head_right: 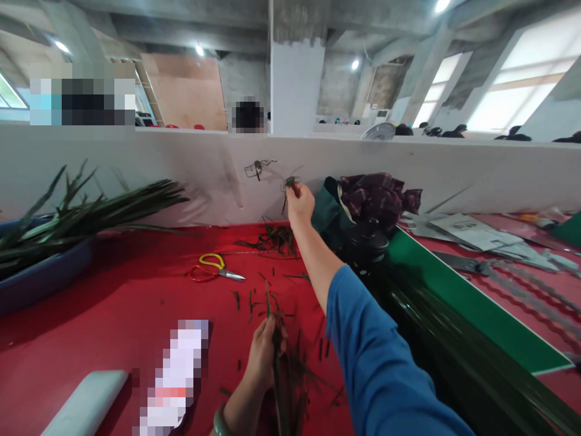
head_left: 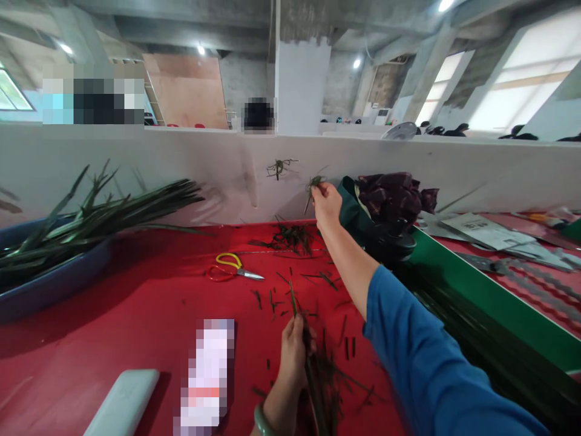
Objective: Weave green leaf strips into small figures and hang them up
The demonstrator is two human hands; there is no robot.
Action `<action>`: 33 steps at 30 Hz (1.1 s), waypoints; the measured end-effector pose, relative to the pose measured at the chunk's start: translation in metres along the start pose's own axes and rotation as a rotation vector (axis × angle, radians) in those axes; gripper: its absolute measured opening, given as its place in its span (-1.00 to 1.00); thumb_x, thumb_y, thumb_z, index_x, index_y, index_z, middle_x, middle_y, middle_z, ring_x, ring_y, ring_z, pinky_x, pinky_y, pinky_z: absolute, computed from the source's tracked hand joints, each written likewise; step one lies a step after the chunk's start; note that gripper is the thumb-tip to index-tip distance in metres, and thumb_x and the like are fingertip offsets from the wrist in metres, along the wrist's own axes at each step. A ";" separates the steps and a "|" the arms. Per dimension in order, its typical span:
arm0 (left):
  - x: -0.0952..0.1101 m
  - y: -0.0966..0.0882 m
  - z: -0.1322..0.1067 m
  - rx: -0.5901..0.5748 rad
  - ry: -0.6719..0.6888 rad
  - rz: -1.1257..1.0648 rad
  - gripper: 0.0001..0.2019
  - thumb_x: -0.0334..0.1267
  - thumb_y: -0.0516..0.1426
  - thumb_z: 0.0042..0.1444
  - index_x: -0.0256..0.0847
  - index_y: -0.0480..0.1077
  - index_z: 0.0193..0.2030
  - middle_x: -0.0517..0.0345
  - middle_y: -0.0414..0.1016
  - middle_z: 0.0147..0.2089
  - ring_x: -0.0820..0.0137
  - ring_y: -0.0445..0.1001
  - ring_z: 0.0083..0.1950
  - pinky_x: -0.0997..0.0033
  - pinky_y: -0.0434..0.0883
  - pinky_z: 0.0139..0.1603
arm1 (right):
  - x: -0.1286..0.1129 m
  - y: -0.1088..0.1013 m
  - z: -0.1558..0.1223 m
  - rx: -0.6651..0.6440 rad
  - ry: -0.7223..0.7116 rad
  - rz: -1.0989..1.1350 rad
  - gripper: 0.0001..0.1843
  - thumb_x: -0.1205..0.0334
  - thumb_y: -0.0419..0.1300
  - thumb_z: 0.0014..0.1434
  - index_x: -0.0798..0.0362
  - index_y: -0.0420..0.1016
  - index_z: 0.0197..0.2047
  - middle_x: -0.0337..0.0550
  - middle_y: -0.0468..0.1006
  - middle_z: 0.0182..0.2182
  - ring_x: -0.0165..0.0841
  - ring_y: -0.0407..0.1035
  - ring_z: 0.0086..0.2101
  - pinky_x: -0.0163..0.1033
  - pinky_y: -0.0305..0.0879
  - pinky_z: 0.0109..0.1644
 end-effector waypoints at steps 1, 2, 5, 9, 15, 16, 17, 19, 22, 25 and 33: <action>-0.001 0.000 0.000 0.004 -0.009 -0.013 -0.59 0.11 0.01 -0.12 -0.28 0.23 -0.55 0.27 0.21 -0.71 0.60 0.11 -0.73 0.58 0.02 -0.72 | -0.003 -0.005 0.017 0.109 -0.035 0.049 -0.64 0.12 -0.09 0.05 0.11 0.29 -0.14 -0.11 0.45 -0.32 -0.32 0.32 -0.23 -0.17 0.25 -0.22; -0.002 0.001 0.000 0.006 -0.019 -0.031 -0.59 0.11 0.01 -0.12 -0.28 0.23 -0.54 0.27 0.22 -0.70 0.60 0.12 -0.73 0.59 0.02 -0.71 | -0.005 -0.009 0.031 0.199 -0.066 0.088 -0.67 0.12 -0.05 0.03 0.11 0.32 -0.19 -0.13 0.45 -0.35 -0.32 0.33 -0.25 -0.16 0.25 -0.22; -0.002 -0.001 0.002 0.033 -0.038 -0.094 -0.58 0.12 0.01 -0.12 -0.28 0.26 -0.43 0.29 0.22 -0.66 0.60 0.14 -0.71 0.59 0.03 -0.69 | -0.006 -0.001 0.061 0.295 -0.113 0.122 -0.73 0.13 0.01 0.00 0.11 0.36 -0.29 -0.16 0.45 -0.40 -0.32 0.34 -0.27 -0.13 0.24 -0.20; -0.003 -0.002 0.005 0.043 -0.052 -0.125 -0.57 0.11 0.00 -0.11 -0.29 0.27 -0.37 0.28 0.22 -0.66 0.61 0.10 -0.71 0.59 -0.02 -0.70 | -0.001 0.015 0.085 0.295 -0.080 0.089 -0.74 0.14 0.03 -0.01 0.13 0.36 -0.31 -0.15 0.44 -0.42 -0.32 0.35 -0.28 -0.11 0.23 -0.17; -0.002 -0.003 0.004 0.069 -0.072 -0.126 -0.59 0.09 0.01 -0.10 -0.29 0.25 -0.43 0.27 0.22 -0.65 0.62 0.10 -0.71 0.59 -0.02 -0.70 | 0.003 0.025 0.096 0.280 -0.078 0.031 -0.74 0.13 0.01 0.01 0.12 0.35 -0.29 -0.15 0.44 -0.39 -0.33 0.33 -0.25 -0.11 0.23 -0.16; -0.002 -0.003 0.003 0.072 -0.077 -0.128 -0.60 0.09 0.01 -0.11 -0.29 0.24 -0.43 0.27 0.22 -0.64 0.62 0.10 -0.71 0.59 -0.01 -0.70 | 0.005 0.026 0.096 0.274 -0.077 0.019 -0.74 0.13 0.01 0.01 0.11 0.35 -0.29 -0.16 0.44 -0.39 -0.32 0.33 -0.25 -0.10 0.23 -0.16; -0.002 -0.003 0.003 0.073 -0.080 -0.132 -0.59 0.09 0.01 -0.11 -0.29 0.24 -0.42 0.27 0.22 -0.64 0.62 0.10 -0.71 0.59 -0.01 -0.70 | 0.007 0.028 0.097 0.266 -0.071 0.008 -0.74 0.13 0.01 0.01 0.11 0.35 -0.28 -0.16 0.44 -0.39 -0.32 0.33 -0.25 -0.09 0.23 -0.15; -0.002 -0.003 0.002 0.073 -0.087 -0.141 -0.59 0.10 0.02 -0.12 -0.29 0.25 -0.39 0.28 0.22 -0.64 0.62 0.10 -0.71 0.59 -0.01 -0.70 | 0.012 0.033 0.097 0.248 -0.056 -0.006 -0.73 0.12 0.01 0.02 0.11 0.35 -0.28 -0.15 0.43 -0.40 -0.31 0.33 -0.24 -0.08 0.23 -0.15; -0.001 -0.002 0.002 0.068 -0.084 -0.147 -0.58 0.10 0.02 -0.12 -0.29 0.25 -0.38 0.29 0.21 -0.65 0.62 0.09 -0.71 0.59 -0.03 -0.70 | 0.017 0.036 0.098 0.246 -0.048 -0.008 -0.73 0.11 0.01 0.01 0.10 0.35 -0.28 -0.15 0.43 -0.39 -0.31 0.34 -0.24 -0.07 0.23 -0.16; -0.002 -0.002 0.003 0.066 -0.082 -0.144 -0.60 0.08 0.02 -0.11 -0.29 0.25 -0.39 0.29 0.21 -0.66 0.62 0.10 -0.72 0.60 -0.03 -0.70 | 0.020 0.037 0.098 0.263 -0.045 -0.017 -0.74 0.12 0.02 0.00 0.09 0.35 -0.28 -0.16 0.43 -0.39 -0.32 0.34 -0.26 -0.08 0.23 -0.17; -0.005 -0.003 0.006 0.071 -0.091 -0.136 -0.60 0.08 0.01 -0.10 -0.28 0.23 -0.37 0.30 0.21 -0.67 0.62 0.10 -0.73 0.60 -0.03 -0.71 | 0.030 0.040 0.096 0.249 0.028 -0.077 -0.70 0.08 0.04 -0.04 0.10 0.36 -0.30 -0.17 0.43 -0.43 -0.31 0.35 -0.32 0.00 0.21 -0.18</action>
Point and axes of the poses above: each hand's wrist, its own z-axis towards the middle knuckle, its own y-axis out of the palm, x = y × z, the point moved 10 cm from there along z, towards the middle knuckle
